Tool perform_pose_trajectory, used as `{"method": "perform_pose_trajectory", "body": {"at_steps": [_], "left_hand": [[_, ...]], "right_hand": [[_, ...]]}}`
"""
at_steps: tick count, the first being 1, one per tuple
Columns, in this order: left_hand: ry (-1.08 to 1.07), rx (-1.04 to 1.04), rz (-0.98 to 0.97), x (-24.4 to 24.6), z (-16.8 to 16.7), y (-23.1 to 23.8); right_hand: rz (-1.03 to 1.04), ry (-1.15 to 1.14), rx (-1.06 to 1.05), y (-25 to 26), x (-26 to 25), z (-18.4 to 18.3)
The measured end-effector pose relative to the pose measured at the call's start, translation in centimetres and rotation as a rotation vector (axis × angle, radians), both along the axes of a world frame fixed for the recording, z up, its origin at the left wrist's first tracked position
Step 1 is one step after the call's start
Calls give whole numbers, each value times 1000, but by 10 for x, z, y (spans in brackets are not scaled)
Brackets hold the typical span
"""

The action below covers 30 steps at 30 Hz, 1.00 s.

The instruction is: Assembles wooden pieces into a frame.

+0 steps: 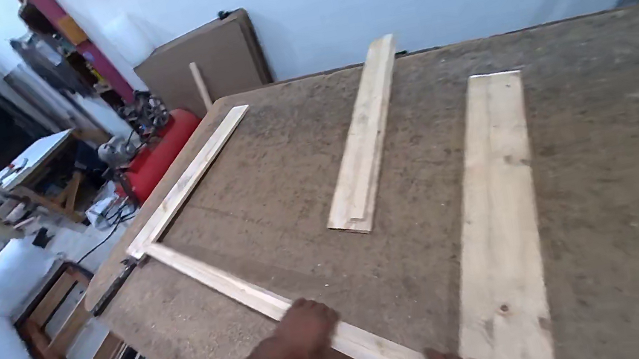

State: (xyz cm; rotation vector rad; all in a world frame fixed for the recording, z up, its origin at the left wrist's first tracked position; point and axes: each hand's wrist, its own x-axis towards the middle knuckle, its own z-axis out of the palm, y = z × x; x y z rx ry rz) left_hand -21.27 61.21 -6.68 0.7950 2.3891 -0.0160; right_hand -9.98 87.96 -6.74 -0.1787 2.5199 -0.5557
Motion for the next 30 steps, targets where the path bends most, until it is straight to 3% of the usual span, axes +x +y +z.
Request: {"method": "perform_pose_trajectory", "body": {"at_steps": [4, 7, 9, 11, 17, 21, 30], "left_hand": [[-11, -14, 122, -28, -23, -3], [-37, -42, 156, -47, -48, 2], [-56, -93, 156, -55, -58, 5], [-69, -135, 160, -63, -61, 9], [-86, -117, 195, -77, -54, 4], [-111, -227, 175, -91, -63, 5], [8, -266, 108, -88, -76, 8]], "right_hand": [[-77, -8, -127, 11, -26, -11], [-489, 99, -76, 52, -14, -29], [-787, 45, 32, 77, -6, -49], [-939, -71, 86, 88, -3, -63], [-996, -234, 130, 51, 4, -73], [-1023, -257, 179, 41, -2, -75], [-1214, -279, 50, 67, -10, -93]]}}
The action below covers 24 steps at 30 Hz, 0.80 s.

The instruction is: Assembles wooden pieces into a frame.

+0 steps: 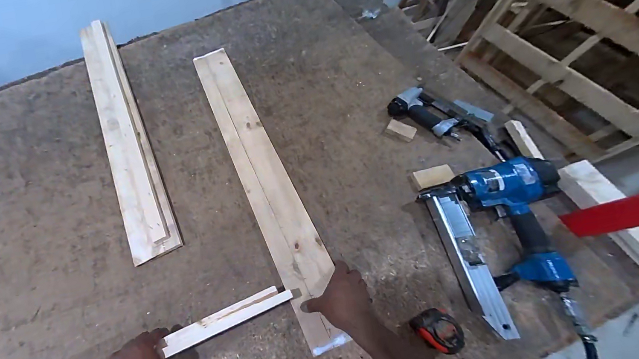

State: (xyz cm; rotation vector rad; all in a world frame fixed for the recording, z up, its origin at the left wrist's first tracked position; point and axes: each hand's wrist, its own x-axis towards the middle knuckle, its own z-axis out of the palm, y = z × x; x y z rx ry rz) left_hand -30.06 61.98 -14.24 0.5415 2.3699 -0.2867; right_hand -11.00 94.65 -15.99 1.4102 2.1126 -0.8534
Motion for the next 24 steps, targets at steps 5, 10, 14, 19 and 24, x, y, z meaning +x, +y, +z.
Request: {"method": "perform_pose_trajectory", "body": {"at_steps": [5, 10, 14, 19, 24], "left_hand": [[10, 41, -19, -1, -8, -9], [18, 83, -3, -3, -21, -16], [16, 97, -38, -5, -23, -12], [-27, 176, -90, 9, -12, 19], [4, 194, -144, 21, -24, 38]], "right_hand": [[167, 91, -191, 26, 3, 38], [35, 275, -52, 32, 11, 48], [62, 332, -57, 28, -26, 37], [153, 330, -17, 15, -88, 30], [222, 361, -31, 8, -103, 29]]}}
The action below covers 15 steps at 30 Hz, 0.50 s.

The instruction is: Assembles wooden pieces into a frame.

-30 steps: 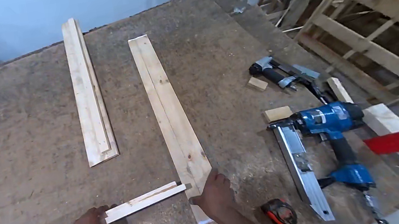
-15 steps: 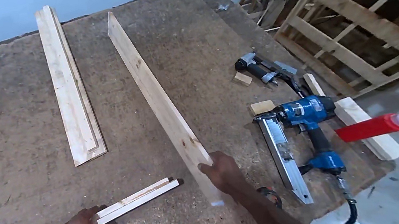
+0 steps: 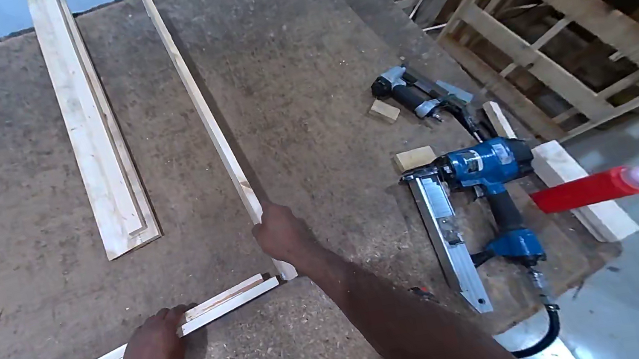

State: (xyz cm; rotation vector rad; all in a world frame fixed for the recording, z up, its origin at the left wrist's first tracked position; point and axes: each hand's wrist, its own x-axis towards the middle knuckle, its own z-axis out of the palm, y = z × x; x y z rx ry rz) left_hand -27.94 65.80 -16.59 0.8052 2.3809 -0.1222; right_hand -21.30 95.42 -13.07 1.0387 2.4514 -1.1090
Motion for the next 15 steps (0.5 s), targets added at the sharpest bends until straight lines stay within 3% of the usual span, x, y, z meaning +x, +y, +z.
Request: {"method": "perform_pose_trajectory", "body": {"at_steps": [15], "left_hand": [[8, 16, -6, 1, -2, 5]], "right_hand": [[-14, 16, -2, -4, 0, -1]]}}
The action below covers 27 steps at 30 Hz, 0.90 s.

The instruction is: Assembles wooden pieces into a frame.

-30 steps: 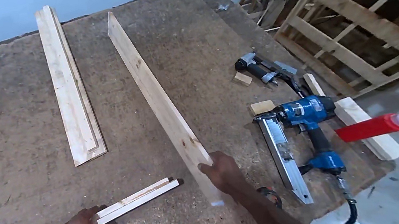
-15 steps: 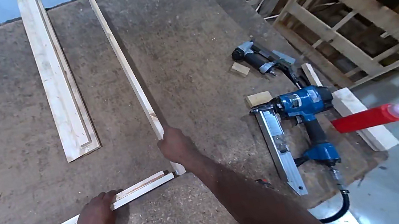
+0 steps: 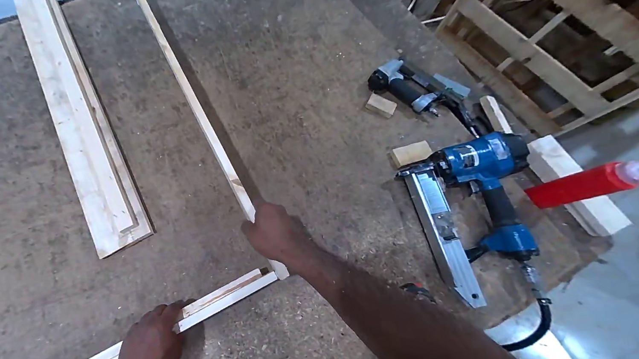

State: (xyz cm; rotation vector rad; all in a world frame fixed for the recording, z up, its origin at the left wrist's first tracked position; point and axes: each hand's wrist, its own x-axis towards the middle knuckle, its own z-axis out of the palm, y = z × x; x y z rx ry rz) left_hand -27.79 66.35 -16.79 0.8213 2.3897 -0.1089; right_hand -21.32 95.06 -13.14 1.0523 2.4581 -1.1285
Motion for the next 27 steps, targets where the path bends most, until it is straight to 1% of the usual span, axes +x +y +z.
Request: {"method": "perform_pose_trajectory", "body": {"at_steps": [2, 4, 7, 9, 10, 12, 14, 17, 19, 22, 27], "left_hand": [[-11, -11, -4, -1, 1, 1], [-13, -7, -7, -1, 1, 1], [-14, -19, 14, 2, 4, 2], [-11, -32, 11, 3, 5, 3], [-7, -37, 2, 3, 4, 4], [-6, -32, -12, 5, 4, 8], [-27, -21, -33, 11, 7, 20], [-23, 14, -79, 22, 3, 42], [-10, 32, -96, 27, -3, 56], [-27, -22, -95, 31, -1, 73], [-12, -15, -116, 29, -4, 71]], "right_hand": [[44, 61, -51, 5, 9, -1], [56, 201, -139, 10, 33, -4], [-3, 383, -350, 18, 74, -34], [-20, 406, -443, 15, 102, -54], [11, 355, -414, 11, 113, -61], [121, 244, -228, 0, 131, -78], [184, 245, -46, -9, 137, -95], [182, 297, 122, -16, 130, -115], [188, 356, 173, -16, 128, -122], [211, 419, 217, -15, 129, -129], [234, 517, 286, -13, 131, -139]]}}
